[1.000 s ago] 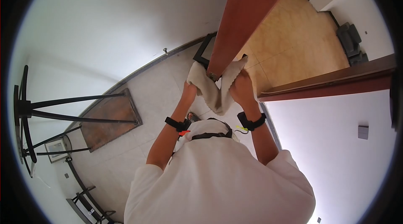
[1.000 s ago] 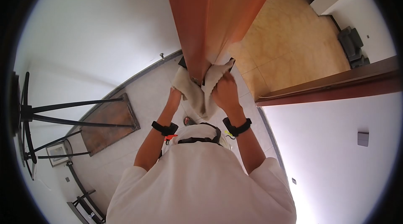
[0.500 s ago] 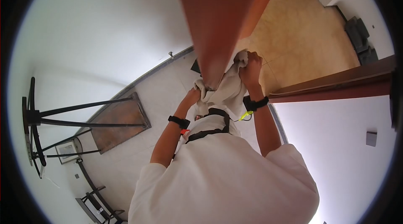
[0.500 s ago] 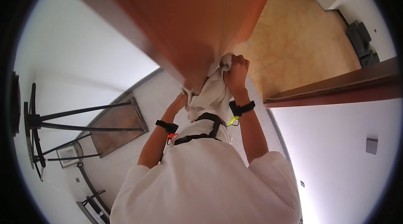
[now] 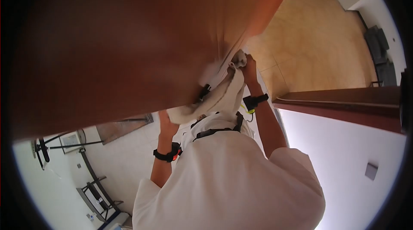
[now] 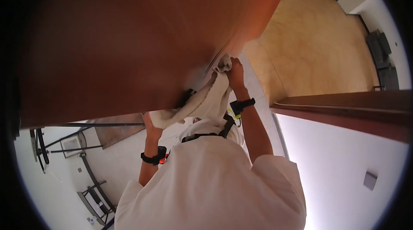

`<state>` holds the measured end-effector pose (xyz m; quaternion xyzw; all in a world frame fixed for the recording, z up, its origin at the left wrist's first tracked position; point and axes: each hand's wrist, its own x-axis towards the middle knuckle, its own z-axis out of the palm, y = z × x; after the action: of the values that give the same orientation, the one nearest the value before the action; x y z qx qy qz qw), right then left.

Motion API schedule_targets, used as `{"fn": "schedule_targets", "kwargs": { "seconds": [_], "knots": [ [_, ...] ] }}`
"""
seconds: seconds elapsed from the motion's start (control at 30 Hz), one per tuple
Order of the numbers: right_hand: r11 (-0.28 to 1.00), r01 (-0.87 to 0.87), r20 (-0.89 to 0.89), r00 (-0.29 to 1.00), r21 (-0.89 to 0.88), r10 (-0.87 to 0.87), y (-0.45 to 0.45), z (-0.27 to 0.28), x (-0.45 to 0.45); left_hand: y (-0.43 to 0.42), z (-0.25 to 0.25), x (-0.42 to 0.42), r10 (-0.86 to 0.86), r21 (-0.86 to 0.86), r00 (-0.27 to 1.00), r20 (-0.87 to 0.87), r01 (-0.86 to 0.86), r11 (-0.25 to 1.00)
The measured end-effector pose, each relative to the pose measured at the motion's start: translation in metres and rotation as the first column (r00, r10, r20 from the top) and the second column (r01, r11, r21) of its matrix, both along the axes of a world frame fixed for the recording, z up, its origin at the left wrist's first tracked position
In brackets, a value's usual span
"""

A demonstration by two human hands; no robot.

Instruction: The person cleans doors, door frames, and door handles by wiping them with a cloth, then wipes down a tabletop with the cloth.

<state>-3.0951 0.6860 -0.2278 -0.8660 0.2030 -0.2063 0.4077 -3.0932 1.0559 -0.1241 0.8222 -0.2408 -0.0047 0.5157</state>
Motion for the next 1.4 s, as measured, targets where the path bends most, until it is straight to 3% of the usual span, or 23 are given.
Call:
{"fn": "schedule_targets", "kwargs": {
  "seconds": [0.03,0.1,0.2,0.23,0.27,0.33,0.4,0.43,0.5,0.57,0.67,0.8,0.87,0.93,1.0,1.1,1.13,1.23,1.33,1.4],
  "knots": [
    [1.0,0.005,-0.02,1.0,-0.006,-0.006,0.001,-0.005,-0.006,-0.005,0.013,-0.005,0.035,-0.006,0.971,0.238,-0.035,0.999],
    [1.0,0.018,-0.059,0.998,-0.016,-0.019,0.0,-0.033,-0.012,-0.01,0.038,-0.014,-0.106,0.141,0.914,0.391,0.055,0.989],
    [0.978,-0.007,-0.237,0.97,0.207,0.057,-0.002,-0.073,-0.021,-0.023,0.034,-0.034,-0.212,0.199,0.887,0.411,0.14,0.97],
    [0.955,-0.004,-0.268,0.959,0.297,0.087,0.002,-0.083,-0.024,-0.036,0.036,-0.037,-0.21,0.187,0.903,0.375,0.148,0.971],
    [0.894,-0.053,-0.271,0.943,0.446,0.191,0.002,-0.129,-0.024,-0.046,0.032,-0.039,-0.188,0.214,0.945,0.269,0.132,0.968],
    [0.694,-0.287,0.033,0.934,0.661,0.355,0.012,-0.166,-0.044,-0.057,0.029,-0.043,-0.182,0.266,0.975,0.126,0.144,0.953],
    [0.519,-0.402,0.227,0.901,0.754,0.369,0.029,-0.154,-0.047,-0.066,0.026,-0.04,-0.206,0.297,0.976,0.073,0.175,0.939],
    [0.465,-0.394,0.249,0.906,0.793,0.343,0.06,-0.114,-0.039,-0.067,0.025,-0.038,-0.205,0.31,0.977,0.057,0.178,0.934],
    [0.235,-0.356,0.268,0.903,0.904,0.336,0.072,-0.062,-0.029,-0.068,0.025,-0.033,-0.2,0.336,0.979,0.033,0.178,0.925],
    [-0.128,-0.248,0.279,0.882,0.96,0.379,0.067,-0.041,-0.026,-0.068,0.033,-0.029,-0.183,0.288,0.983,-0.02,0.181,0.94],
    [-0.179,-0.151,0.218,0.864,0.972,0.453,0.075,-0.044,-0.009,-0.068,0.033,-0.032,-0.168,0.24,0.984,-0.055,0.177,0.955],
    [-0.481,-0.043,0.228,0.915,0.876,0.334,0.076,-0.042,0.003,-0.066,0.032,-0.029,-0.155,0.158,0.985,-0.078,0.166,0.973],
    [-0.471,-0.235,0.38,0.893,0.85,0.24,0.08,-0.036,0.006,-0.068,0.034,-0.028,-0.152,0.197,0.988,-0.03,0.155,0.968],
    [-0.352,-0.295,0.387,0.893,0.888,0.23,0.086,-0.028,0.007,-0.072,0.039,-0.023,-0.191,0.279,0.98,0.056,0.168,0.945],
    [-0.131,-0.205,0.234,0.934,0.97,0.271,0.095,-0.001,0.002,-0.08,0.051,-0.016,-0.273,0.413,0.948,0.164,0.185,0.892],
    [-0.205,-0.187,0.262,0.854,0.961,0.449,0.094,-0.022,0.019,-0.096,0.052,-0.004,-0.284,0.418,0.935,0.211,0.177,0.891],
    [-0.247,-0.193,0.287,0.851,0.95,0.439,0.094,-0.023,0.024,-0.103,0.053,0.002,-0.288,0.406,0.925,0.246,0.171,0.898],
    [-0.054,-0.36,0.358,0.879,0.931,0.316,0.1,-0.055,0.029,-0.112,0.047,0.012,-0.24,0.465,0.949,0.203,0.123,0.877],
    [0.142,-0.212,0.179,0.959,0.967,0.219,0.086,-0.058,0.032,-0.11,0.054,0.02,-0.235,0.518,0.966,0.112,0.145,0.843],
    [0.01,-0.237,0.236,0.97,0.972,0.056,0.069,-0.061,0.03,-0.097,0.048,0.017,-0.238,0.473,0.948,0.211,0.113,0.874]
  ]
}}
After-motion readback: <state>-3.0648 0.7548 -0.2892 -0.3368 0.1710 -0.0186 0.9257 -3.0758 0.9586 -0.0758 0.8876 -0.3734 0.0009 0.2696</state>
